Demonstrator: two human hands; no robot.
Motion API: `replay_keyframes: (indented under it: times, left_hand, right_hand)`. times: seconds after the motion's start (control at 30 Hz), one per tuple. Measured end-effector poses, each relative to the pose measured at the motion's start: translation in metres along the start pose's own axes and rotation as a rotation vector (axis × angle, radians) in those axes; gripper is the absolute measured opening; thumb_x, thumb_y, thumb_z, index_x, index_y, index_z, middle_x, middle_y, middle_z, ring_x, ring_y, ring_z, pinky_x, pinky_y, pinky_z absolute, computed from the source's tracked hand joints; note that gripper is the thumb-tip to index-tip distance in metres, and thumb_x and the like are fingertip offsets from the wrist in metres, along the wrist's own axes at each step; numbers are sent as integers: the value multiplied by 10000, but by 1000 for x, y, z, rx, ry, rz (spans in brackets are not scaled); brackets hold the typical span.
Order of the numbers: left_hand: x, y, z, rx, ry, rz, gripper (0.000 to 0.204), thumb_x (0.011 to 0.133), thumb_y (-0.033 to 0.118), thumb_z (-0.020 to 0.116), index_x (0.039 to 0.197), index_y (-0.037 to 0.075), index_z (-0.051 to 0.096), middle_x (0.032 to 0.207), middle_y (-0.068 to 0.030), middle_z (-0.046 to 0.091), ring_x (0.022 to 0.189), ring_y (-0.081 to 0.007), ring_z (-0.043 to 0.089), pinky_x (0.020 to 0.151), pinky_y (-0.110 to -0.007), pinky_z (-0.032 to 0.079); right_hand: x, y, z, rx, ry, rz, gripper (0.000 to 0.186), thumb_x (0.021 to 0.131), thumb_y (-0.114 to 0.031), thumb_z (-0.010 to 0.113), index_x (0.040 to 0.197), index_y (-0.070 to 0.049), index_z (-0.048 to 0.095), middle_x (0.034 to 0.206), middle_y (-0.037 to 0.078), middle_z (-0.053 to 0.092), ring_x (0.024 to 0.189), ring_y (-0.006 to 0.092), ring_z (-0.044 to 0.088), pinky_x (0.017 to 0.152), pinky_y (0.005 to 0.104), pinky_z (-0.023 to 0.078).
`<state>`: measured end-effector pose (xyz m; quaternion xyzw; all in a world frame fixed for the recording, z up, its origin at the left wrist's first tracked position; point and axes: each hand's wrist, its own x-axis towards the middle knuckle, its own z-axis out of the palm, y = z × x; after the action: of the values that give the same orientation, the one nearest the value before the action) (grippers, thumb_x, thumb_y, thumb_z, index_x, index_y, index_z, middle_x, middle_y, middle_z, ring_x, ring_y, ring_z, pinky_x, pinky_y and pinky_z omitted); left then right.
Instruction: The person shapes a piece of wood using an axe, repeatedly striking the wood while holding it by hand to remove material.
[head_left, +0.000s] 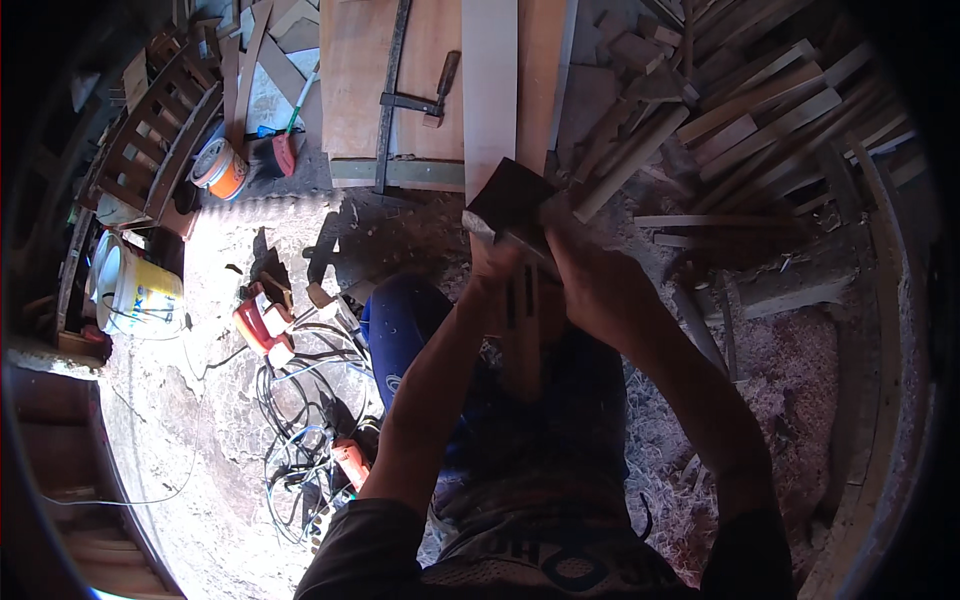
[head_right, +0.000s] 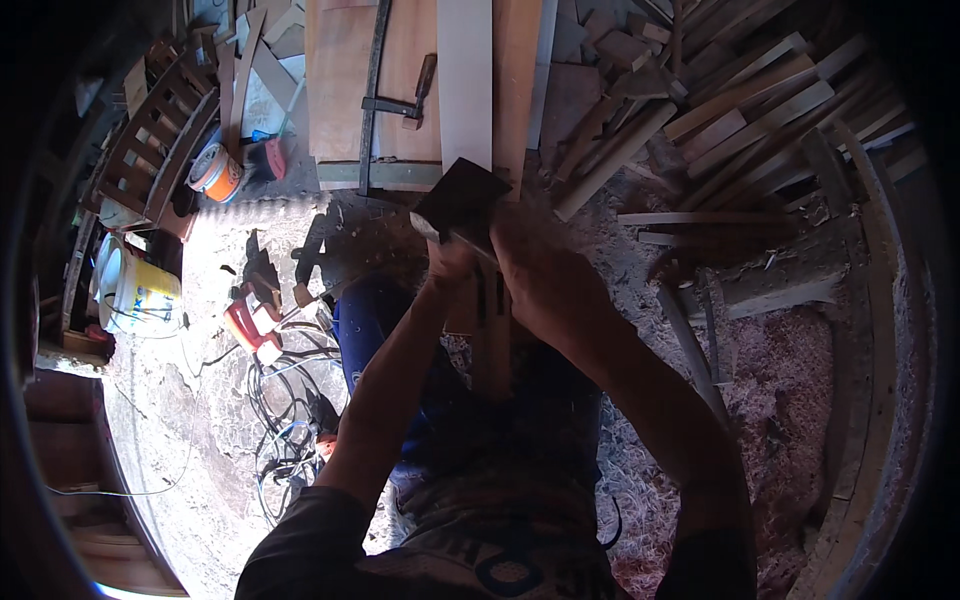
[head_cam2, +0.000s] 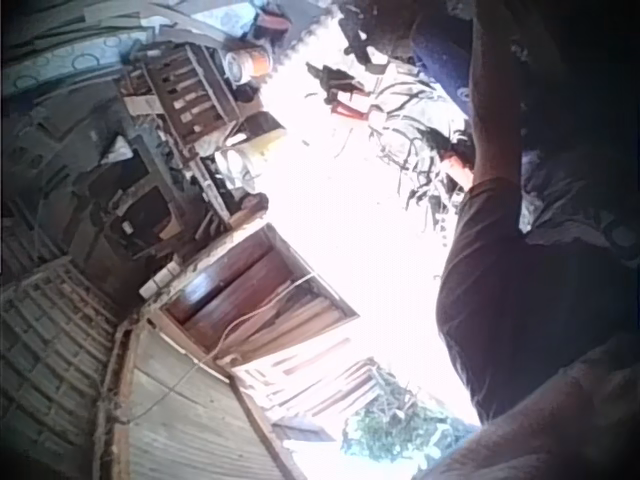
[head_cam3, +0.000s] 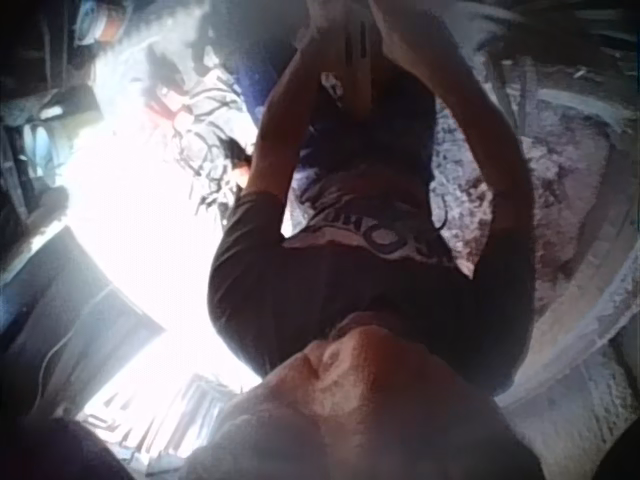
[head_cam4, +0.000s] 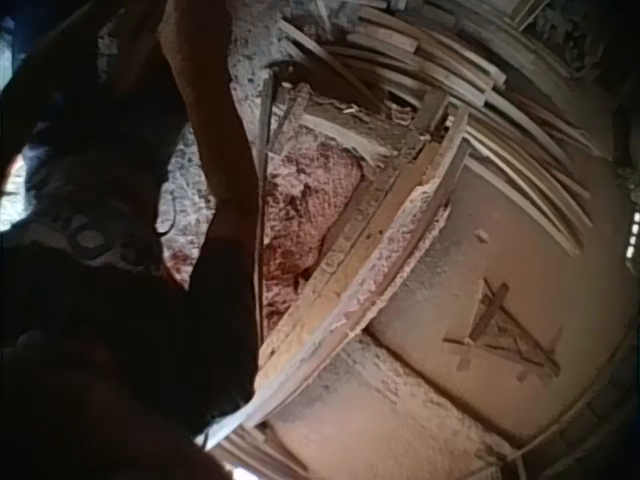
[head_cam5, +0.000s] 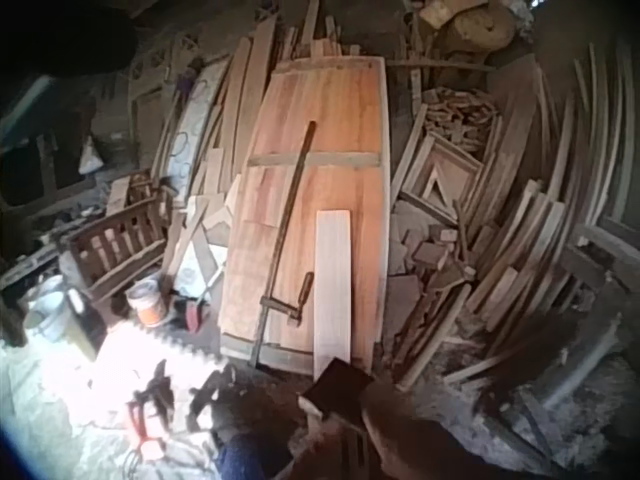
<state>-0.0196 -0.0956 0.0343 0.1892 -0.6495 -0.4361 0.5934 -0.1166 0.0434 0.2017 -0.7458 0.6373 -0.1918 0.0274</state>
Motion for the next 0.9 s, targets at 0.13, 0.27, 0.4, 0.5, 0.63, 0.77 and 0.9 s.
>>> replay_keyframes:
  times: [0.13, 0.27, 0.4, 0.5, 0.63, 0.77, 0.9]
  left_hand:
    - [-1, 3, -1, 72, 4, 247, 258, 869, 112, 612, 1104, 15, 654, 1021, -89, 697, 918, -188, 664, 795, -321, 530]
    - [16, -5, -4, -113, -204, -70, 260, 832, 77, 682, 1082, 10, 660, 1014, -104, 703, 901, -173, 665, 776, -311, 534]
    - [19, -12, 2, -67, -28, -143, 242, 794, 56, 745, 1024, 8, 690, 944, -90, 716, 842, -160, 672, 732, -306, 539]
    - [12, -11, 1, -58, -9, -272, 219, 785, 66, 764, 989, 12, 708, 895, -69, 721, 812, -152, 672, 719, -308, 541]
    - [3, -8, -2, -117, -10, -154, 252, 800, 70, 742, 1039, 12, 690, 992, -85, 716, 868, -169, 671, 758, -310, 536]
    - [0, -7, 0, 67, -40, 137, 254, 816, 60, 709, 1064, 18, 677, 1040, -90, 703, 906, -178, 668, 785, -309, 532]
    - [3, -8, 3, -67, -53, 21, 238, 817, 73, 711, 1049, 25, 683, 999, -86, 713, 886, -171, 676, 771, -296, 529]
  right_hand:
    - [-23, 17, 26, 120, 35, 4, 682, 816, -26, 626, 1445, -78, 366, 965, 252, 652, 871, 428, 660, 739, 511, 532]
    - [-18, 10, 8, 188, 24, 66, 658, 838, -50, 635, 1439, -81, 371, 980, 262, 649, 888, 436, 657, 767, 516, 518]
    - [-1, -5, -39, 274, 83, 108, 637, 851, -30, 632, 1435, -85, 383, 961, 258, 652, 867, 448, 656, 745, 504, 509]
    - [3, -8, -54, 330, 313, -37, 642, 840, -7, 642, 1427, -89, 393, 926, 250, 657, 840, 453, 660, 717, 501, 510]
    - [-4, 0, -22, 157, 192, 8, 665, 821, -6, 649, 1428, -93, 393, 901, 250, 655, 828, 456, 661, 714, 512, 516]
    - [-18, 6, 20, 118, 16, 56, 667, 821, -12, 626, 1435, -79, 375, 901, 267, 647, 838, 460, 655, 717, 519, 516]
    - [-22, 0, 4, 253, 19, 59, 661, 832, -20, 614, 1445, -75, 373, 890, 271, 644, 834, 478, 638, 709, 507, 516]
